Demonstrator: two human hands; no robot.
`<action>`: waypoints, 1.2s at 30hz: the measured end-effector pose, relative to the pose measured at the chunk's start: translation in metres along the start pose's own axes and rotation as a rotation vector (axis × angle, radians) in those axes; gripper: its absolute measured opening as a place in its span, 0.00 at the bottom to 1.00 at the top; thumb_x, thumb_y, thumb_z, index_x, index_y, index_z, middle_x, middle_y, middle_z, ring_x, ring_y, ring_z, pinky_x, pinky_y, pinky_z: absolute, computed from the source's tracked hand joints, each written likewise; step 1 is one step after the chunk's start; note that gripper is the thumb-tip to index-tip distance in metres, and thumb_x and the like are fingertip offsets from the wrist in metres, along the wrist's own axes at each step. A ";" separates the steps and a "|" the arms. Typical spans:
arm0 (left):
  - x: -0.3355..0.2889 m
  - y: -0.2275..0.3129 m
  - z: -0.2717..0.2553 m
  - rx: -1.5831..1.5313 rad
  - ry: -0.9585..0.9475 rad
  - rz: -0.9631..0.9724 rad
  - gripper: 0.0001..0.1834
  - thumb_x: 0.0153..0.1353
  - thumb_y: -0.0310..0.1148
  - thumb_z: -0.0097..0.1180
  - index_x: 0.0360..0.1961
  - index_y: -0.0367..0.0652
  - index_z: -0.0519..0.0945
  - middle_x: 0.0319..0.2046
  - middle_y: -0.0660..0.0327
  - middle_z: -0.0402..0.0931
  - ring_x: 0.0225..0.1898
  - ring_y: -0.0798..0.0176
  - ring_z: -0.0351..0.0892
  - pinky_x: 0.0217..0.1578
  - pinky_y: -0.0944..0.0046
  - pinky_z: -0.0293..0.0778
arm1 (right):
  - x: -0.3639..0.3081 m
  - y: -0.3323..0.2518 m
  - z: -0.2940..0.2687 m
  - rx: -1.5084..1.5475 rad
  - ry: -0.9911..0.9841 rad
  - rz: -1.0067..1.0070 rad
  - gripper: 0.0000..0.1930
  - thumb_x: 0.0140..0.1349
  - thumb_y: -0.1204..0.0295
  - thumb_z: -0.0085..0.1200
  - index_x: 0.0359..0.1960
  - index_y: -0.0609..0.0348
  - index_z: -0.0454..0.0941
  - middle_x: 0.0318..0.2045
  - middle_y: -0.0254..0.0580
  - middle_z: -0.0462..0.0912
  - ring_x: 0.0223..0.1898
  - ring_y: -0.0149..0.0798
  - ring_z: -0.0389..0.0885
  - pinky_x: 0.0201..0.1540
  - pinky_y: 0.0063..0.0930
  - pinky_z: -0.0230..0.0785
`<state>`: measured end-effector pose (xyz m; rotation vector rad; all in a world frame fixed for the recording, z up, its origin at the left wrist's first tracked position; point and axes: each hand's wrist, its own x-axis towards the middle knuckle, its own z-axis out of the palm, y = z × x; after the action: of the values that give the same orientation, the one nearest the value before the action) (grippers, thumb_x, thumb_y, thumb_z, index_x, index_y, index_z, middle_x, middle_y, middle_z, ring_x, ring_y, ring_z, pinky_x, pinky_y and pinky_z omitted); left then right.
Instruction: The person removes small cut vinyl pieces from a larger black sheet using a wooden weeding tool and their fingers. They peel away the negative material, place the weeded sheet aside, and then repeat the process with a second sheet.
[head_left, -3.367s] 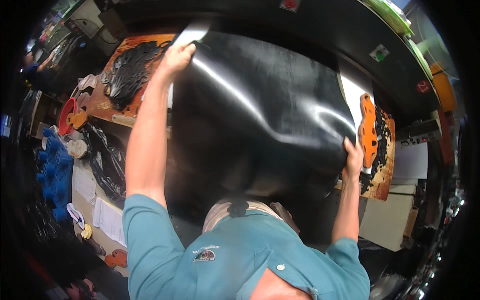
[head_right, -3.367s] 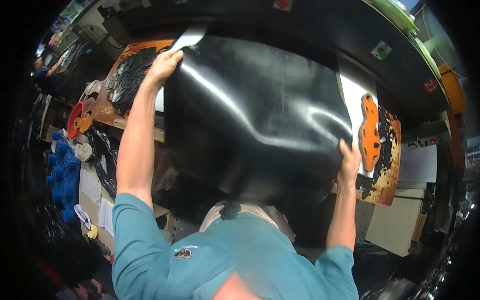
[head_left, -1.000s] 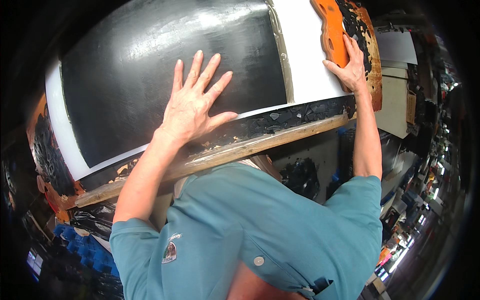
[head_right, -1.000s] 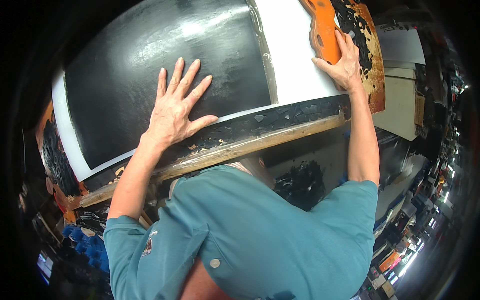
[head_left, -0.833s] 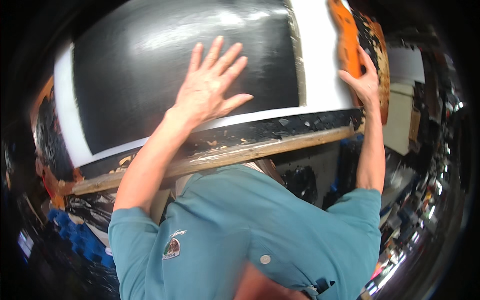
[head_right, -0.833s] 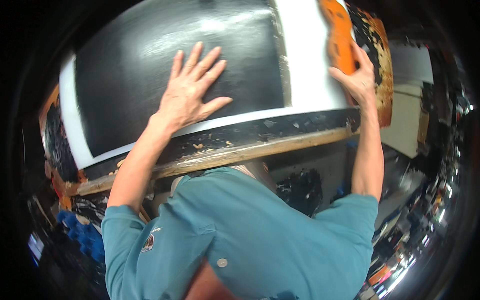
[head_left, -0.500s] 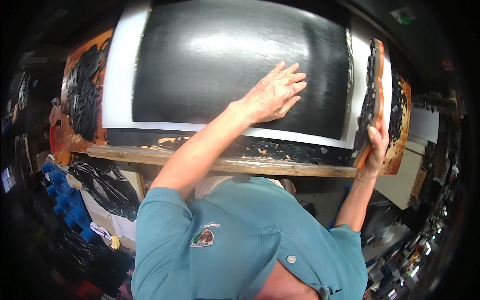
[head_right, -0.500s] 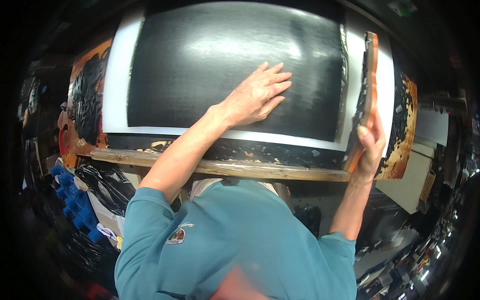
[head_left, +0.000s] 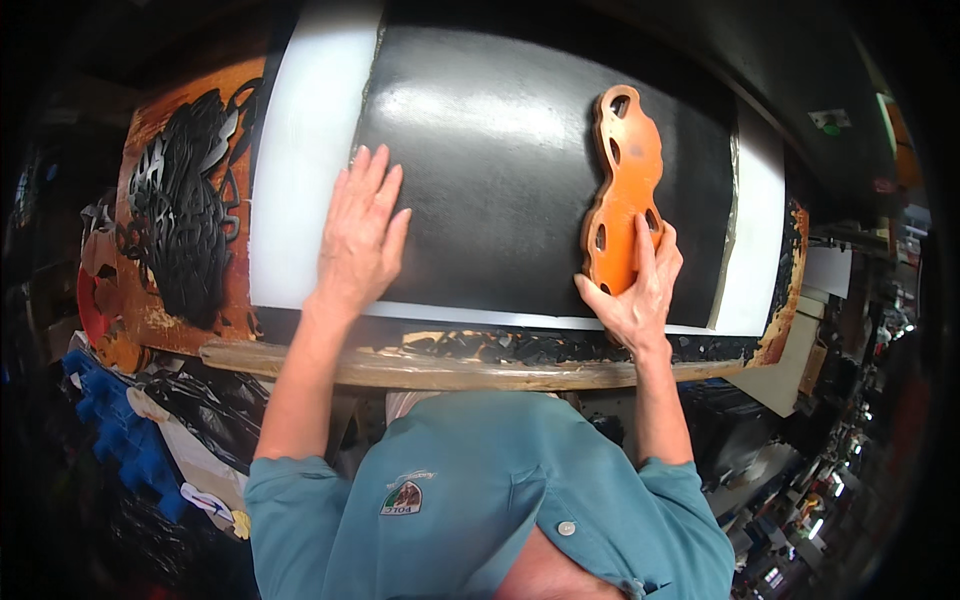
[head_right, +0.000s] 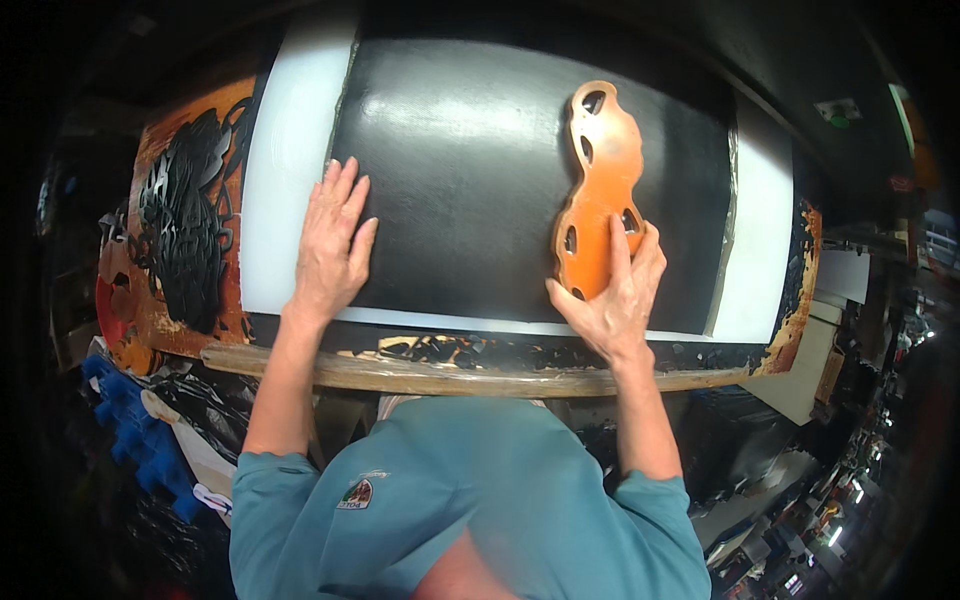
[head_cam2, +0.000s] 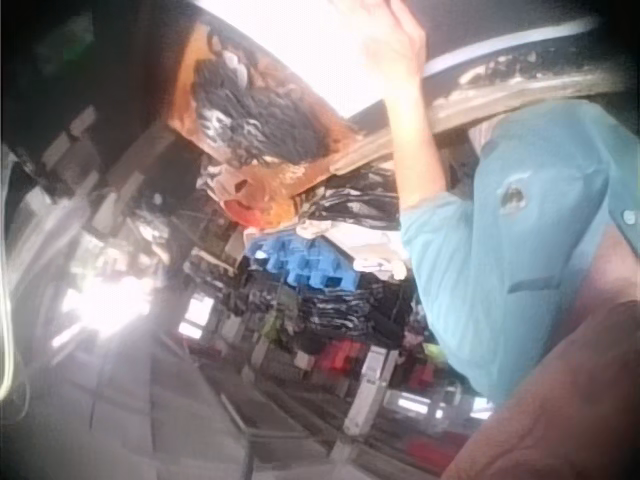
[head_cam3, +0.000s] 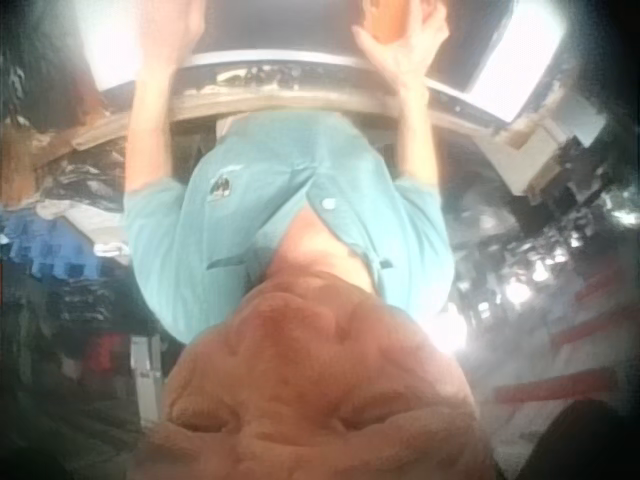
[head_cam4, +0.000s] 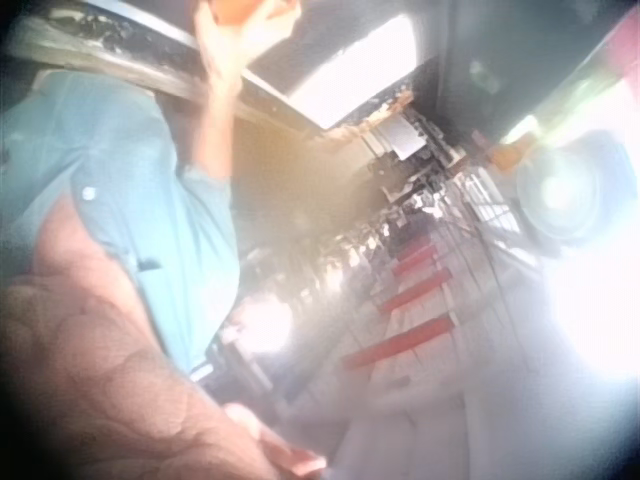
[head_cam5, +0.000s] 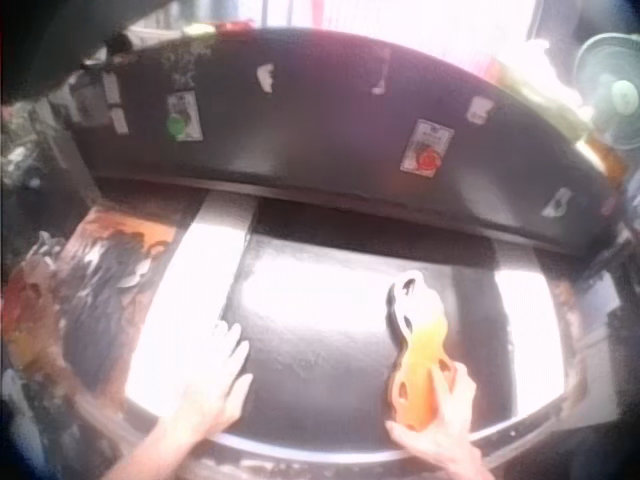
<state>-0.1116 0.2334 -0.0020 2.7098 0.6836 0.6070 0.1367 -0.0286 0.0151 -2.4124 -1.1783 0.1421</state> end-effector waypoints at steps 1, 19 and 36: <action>-0.002 -0.001 0.001 0.018 -0.014 -0.021 0.28 0.69 0.27 0.59 0.70 0.33 0.72 0.75 0.43 0.65 0.77 0.37 0.60 0.77 0.40 0.56 | 0.000 0.003 -0.002 -0.051 -0.037 -0.015 0.57 0.39 0.57 0.77 0.76 0.56 0.65 0.72 0.65 0.56 0.68 0.66 0.62 0.69 0.59 0.63; -0.006 -0.019 -0.003 -0.764 0.361 -0.323 0.22 0.79 0.27 0.42 0.68 0.27 0.74 0.68 0.41 0.74 0.68 0.45 0.76 0.67 0.54 0.74 | 0.049 -0.153 0.061 0.390 0.033 -0.156 0.50 0.34 0.57 0.79 0.65 0.60 0.77 0.65 0.61 0.67 0.63 0.58 0.70 0.61 0.49 0.71; -0.011 -0.021 0.002 -0.707 0.322 -0.302 0.24 0.81 0.30 0.41 0.72 0.28 0.69 0.71 0.43 0.70 0.72 0.48 0.70 0.71 0.52 0.69 | 0.058 -0.206 0.113 0.105 0.220 -0.203 0.47 0.39 0.57 0.76 0.65 0.65 0.75 0.62 0.73 0.63 0.57 0.69 0.68 0.60 0.61 0.66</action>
<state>-0.1272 0.2450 -0.0149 1.8398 0.7530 0.9903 -0.0073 0.1655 0.0096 -2.1403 -1.2699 -0.1192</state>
